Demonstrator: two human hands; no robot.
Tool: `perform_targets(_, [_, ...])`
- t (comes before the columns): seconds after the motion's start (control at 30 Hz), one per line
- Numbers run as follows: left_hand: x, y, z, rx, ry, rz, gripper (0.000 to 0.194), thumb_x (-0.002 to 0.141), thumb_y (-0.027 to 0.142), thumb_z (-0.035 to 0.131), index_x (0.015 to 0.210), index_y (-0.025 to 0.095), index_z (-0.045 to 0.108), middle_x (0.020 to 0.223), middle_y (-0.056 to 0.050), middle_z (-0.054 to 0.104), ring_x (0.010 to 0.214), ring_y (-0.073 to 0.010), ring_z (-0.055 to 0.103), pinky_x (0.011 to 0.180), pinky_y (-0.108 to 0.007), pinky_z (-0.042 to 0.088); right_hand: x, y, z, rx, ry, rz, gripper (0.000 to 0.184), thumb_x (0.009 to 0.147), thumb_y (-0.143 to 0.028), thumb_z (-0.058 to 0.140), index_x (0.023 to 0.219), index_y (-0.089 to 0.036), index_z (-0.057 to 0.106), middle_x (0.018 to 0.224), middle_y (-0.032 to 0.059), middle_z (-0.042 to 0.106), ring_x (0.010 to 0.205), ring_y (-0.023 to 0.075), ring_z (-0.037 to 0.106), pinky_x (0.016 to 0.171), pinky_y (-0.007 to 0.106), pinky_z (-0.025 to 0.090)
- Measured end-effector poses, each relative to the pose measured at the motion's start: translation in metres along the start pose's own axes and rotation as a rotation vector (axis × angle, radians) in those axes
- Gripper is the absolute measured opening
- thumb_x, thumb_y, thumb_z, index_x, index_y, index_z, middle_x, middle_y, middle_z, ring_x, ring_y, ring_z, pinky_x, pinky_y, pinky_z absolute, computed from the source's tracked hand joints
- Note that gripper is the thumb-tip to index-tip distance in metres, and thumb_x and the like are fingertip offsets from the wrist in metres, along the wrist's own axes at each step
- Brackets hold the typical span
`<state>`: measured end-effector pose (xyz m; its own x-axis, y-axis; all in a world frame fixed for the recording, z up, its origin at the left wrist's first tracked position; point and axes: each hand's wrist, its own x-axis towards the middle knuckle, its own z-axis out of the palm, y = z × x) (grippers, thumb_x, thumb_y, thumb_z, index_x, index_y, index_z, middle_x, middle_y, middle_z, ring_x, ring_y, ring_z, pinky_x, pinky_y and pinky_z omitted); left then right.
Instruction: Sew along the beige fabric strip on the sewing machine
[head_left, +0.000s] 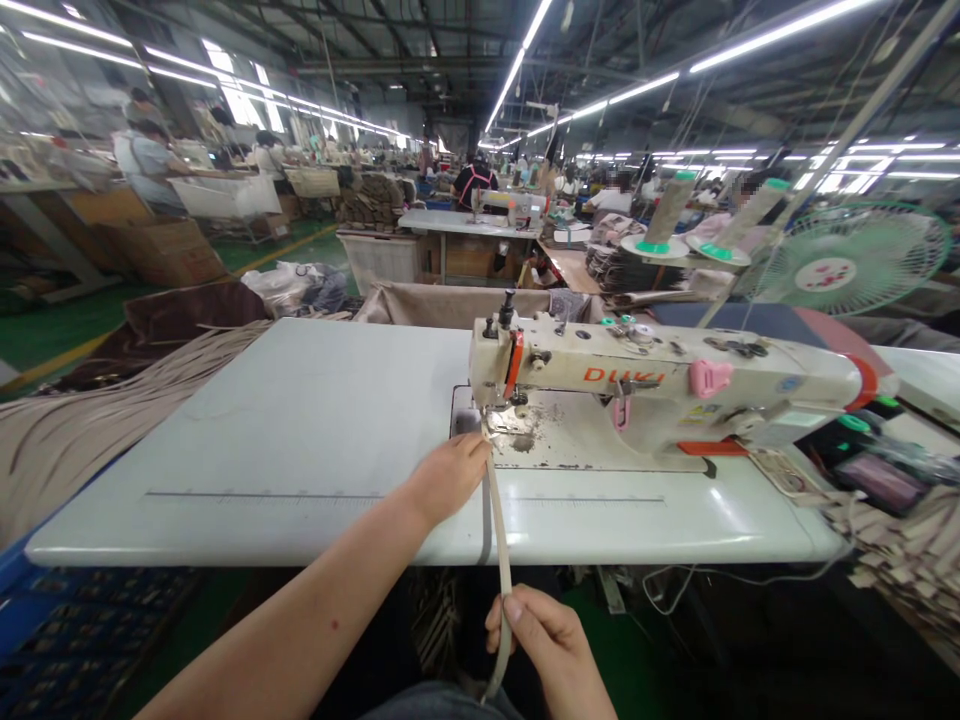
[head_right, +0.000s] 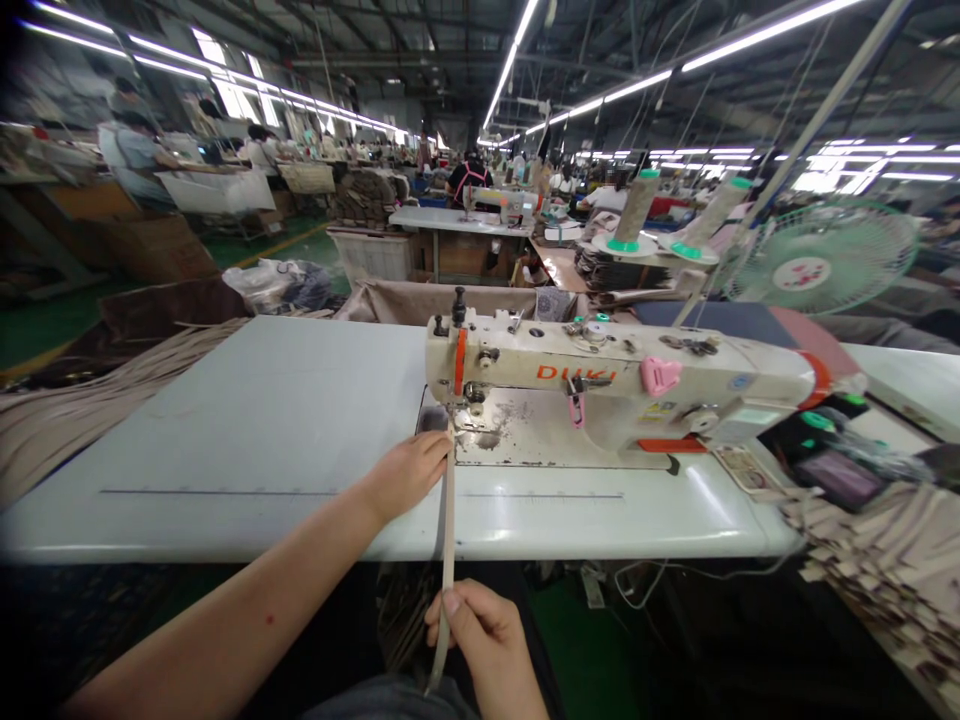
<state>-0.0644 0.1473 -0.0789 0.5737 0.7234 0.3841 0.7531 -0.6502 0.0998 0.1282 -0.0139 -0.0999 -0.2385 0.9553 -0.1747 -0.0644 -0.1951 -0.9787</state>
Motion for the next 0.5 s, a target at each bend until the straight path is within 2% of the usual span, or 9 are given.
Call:
perform_targets(0.07, [0.0,0.001,-0.001,0.0,-0.011,-0.002,0.01,0.098,0.011,0.052,0.098,0.017,0.06,0.117,-0.01,0.066,0.115,-0.0246,0.065,0.105,-0.04,0.057,0.0,0.002,0.0,0.009,0.002,0.009,0.049,0.092,-0.061,0.066,0.075,-0.017,0.078,0.065,0.0051,0.069,0.063,0.018,0.06,0.063,0.029,0.047])
perform_targets(0.23, [0.001,0.001,0.001,-0.022,-0.003,0.002,0.014,0.1,0.011,0.049,0.107,0.018,0.059,0.12,-0.01,0.065,0.124,-0.0251,0.061,0.107,-0.041,0.055,0.004,0.006,-0.001,0.022,-0.016,0.012,0.051,0.091,-0.064,0.067,0.073,-0.018,0.078,0.063,0.0047,0.067,0.062,0.0183,0.059,0.063,0.029,0.046])
perform_targets(0.33, [0.002,0.0,0.003,-0.053,0.023,-0.043,0.015,0.098,0.011,0.052,0.111,0.017,0.058,0.126,-0.012,0.062,0.129,-0.0258,0.058,0.11,-0.041,0.054,0.003,0.0,0.0,0.005,-0.022,0.018,0.052,0.089,-0.065,0.067,0.072,-0.018,0.078,0.062,0.0046,0.066,0.063,0.0189,0.059,0.065,0.03,0.045])
perform_targets(0.5, [0.004,0.0,0.003,-0.014,0.017,-0.017,0.016,0.097,0.011,0.054,0.112,0.015,0.058,0.128,-0.013,0.062,0.13,-0.0274,0.057,0.117,-0.043,0.047,-0.001,-0.011,0.002,0.025,-0.007,0.06,0.05,0.087,-0.065,0.07,0.071,-0.018,0.077,0.063,0.0036,0.065,0.063,0.0183,0.058,0.066,0.03,0.044])
